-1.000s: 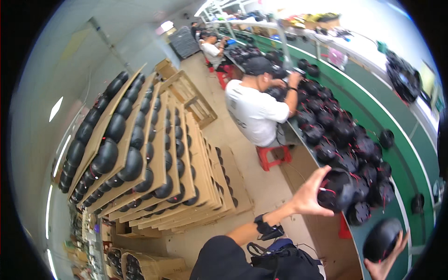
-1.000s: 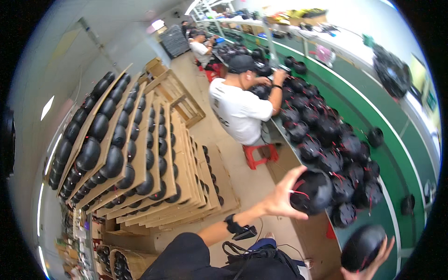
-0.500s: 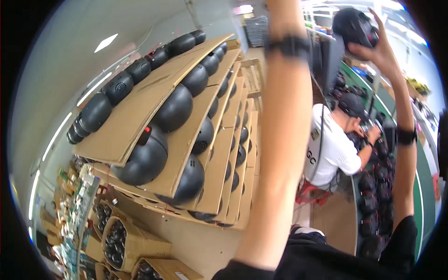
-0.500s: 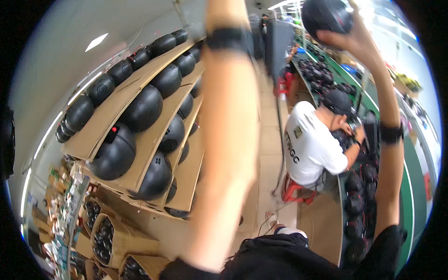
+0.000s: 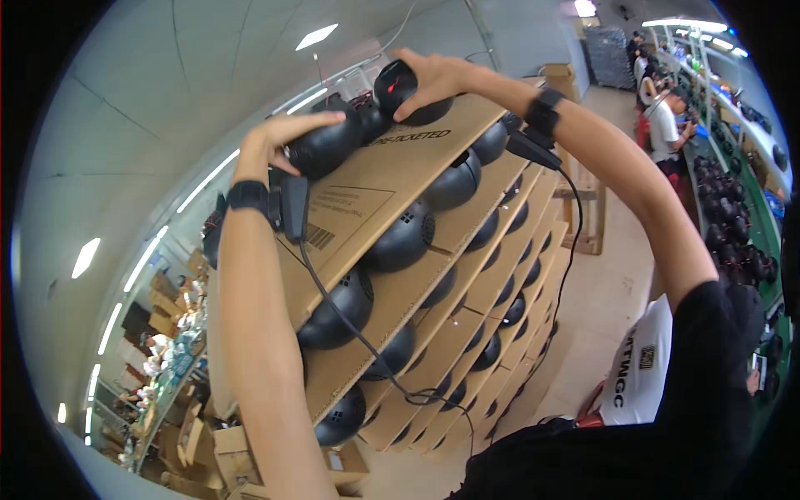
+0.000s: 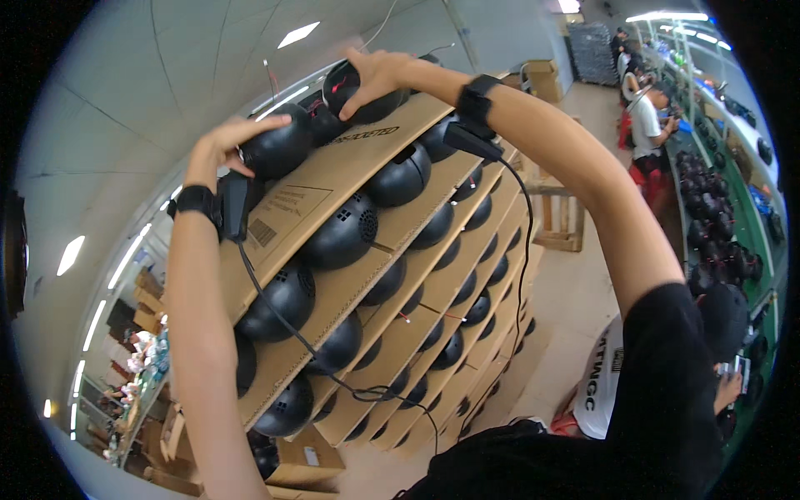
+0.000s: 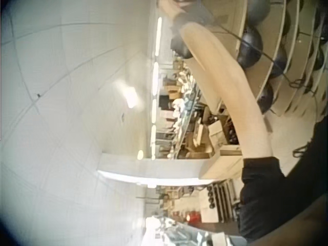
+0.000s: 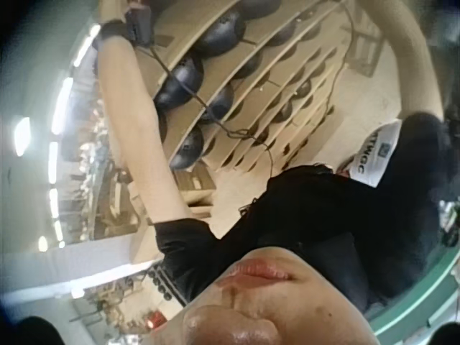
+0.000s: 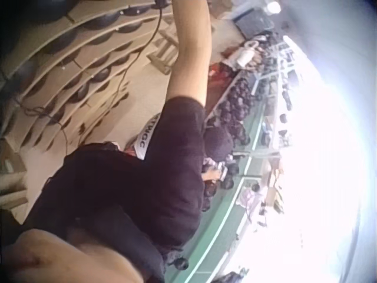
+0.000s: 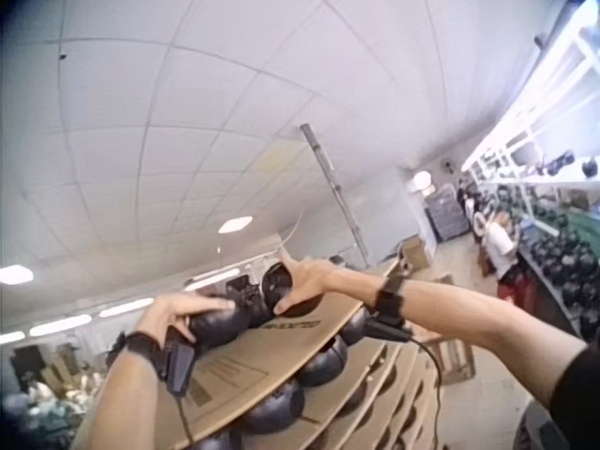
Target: The person is assembling plastic housings for electronics, applying glue with a glue gun to secure components and wires.
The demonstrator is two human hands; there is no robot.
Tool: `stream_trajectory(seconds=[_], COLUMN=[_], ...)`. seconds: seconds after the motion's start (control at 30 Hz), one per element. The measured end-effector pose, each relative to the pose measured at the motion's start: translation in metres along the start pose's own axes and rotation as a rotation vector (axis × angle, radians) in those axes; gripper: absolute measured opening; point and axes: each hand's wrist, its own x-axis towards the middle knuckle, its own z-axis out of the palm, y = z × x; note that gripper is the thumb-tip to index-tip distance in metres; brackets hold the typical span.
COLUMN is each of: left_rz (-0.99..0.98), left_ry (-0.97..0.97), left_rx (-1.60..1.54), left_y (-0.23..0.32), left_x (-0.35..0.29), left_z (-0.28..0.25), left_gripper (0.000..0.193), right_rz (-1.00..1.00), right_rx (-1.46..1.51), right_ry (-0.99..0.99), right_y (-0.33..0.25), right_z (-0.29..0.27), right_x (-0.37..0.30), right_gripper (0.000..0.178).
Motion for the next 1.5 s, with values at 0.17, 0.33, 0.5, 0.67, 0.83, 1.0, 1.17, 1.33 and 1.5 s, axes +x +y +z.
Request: stream_trajectory(seconds=[0.17, 0.33, 0.5, 0.67, 0.83, 1.0, 1.17, 1.33, 1.5], left_rz=[0.119, 0.075, -0.120, 0.015, 0.119, 0.322, 0.701, 0.947, 1.012], left_ry=[-0.084, 0.086, -0.020, 0.081, 0.213, 0.554, 0.470, -0.501, -1.279], left_rx=[0.008, 0.157, 0.315, 0.222, 0.203, 0.472, -0.094, 0.066, -0.150], left_y=[-0.005, -0.010, 0.007, 0.007, -0.011, -0.005, 0.059, -0.037, -0.178], left_x=[0.030, 0.030, 0.011, 0.011, 0.015, -0.014, -0.166, -0.298, -0.320], left_z=[0.036, 0.033, 0.026, 0.037, 0.039, 0.003, 0.111, 0.255, 0.384], left_gripper=[0.125, 0.134, 0.137, 0.126, 0.117, 0.091, 0.037, 0.048, 0.060], right_rz=[-0.080, -0.127, -0.034, -0.040, -0.016, -0.102, -0.284, 0.084, 0.568], right_rx=[0.015, 0.198, -0.033, 0.163, 0.302, 0.205, 0.429, 0.758, 0.579], right_ry=[-0.042, 0.067, 0.208, 0.211, 0.076, 0.085, 0.559, 0.078, -0.237], right_y=[0.030, 0.042, 0.041, 0.043, 0.048, 0.017, 0.000, -0.078, -0.141], right_z=[0.054, 0.072, 0.071, 0.078, 0.069, 0.063, 0.067, 0.110, 0.189], right_x=[0.055, 0.066, 0.028, 0.005, -0.012, -0.048, -0.160, -0.366, -0.560], right_gripper=[0.129, 0.130, 0.118, 0.089, 0.090, 0.052, 0.020, 0.018, 0.024])
